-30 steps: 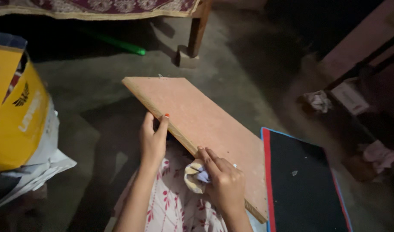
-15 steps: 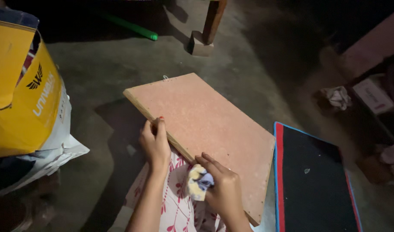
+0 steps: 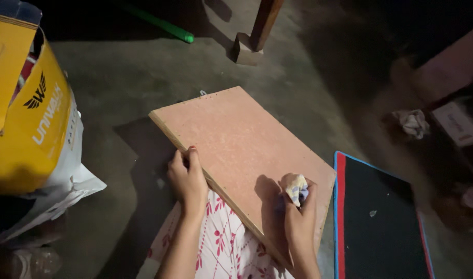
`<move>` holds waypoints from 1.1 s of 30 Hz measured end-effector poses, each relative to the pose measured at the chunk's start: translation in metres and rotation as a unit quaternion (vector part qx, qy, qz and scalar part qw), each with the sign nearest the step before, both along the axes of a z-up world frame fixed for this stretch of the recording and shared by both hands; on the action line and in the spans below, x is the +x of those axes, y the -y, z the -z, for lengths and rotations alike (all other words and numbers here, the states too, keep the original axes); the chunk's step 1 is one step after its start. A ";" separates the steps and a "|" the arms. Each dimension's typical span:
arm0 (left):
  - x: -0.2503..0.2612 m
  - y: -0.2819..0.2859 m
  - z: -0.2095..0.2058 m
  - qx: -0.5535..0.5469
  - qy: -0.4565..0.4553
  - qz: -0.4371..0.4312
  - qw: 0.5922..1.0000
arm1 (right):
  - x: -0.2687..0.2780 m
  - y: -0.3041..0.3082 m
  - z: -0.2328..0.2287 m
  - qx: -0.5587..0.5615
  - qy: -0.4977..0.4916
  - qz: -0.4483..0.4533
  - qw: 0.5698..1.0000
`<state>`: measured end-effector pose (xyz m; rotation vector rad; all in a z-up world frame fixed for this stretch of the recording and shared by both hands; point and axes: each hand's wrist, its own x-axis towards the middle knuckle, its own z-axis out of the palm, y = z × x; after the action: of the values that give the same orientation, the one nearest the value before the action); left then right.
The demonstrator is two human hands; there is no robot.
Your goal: The person wipes the surface of a framed floral artwork with a cloth, then flips it over and wipes the back. The person is sitting on the floor during the task.
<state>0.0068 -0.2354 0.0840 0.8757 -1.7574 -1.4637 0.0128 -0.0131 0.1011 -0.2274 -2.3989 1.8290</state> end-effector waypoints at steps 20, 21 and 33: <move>0.000 -0.001 -0.002 0.057 -0.051 0.029 0.997 | -0.063 0.161 -0.048 0.054 -0.297 -0.271 0.914; 0.001 -0.001 -0.004 0.054 -0.040 0.030 0.997 | -0.060 0.167 -0.049 0.050 -0.234 -0.248 0.939; 0.005 -0.003 -0.010 0.070 -0.094 0.029 0.993 | -0.056 0.157 -0.045 0.050 -0.168 -0.307 0.935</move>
<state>0.0122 -0.2323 0.0941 0.7344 -1.5678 -1.6672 -0.0433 -0.1704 0.1466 0.8684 -2.4554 1.7379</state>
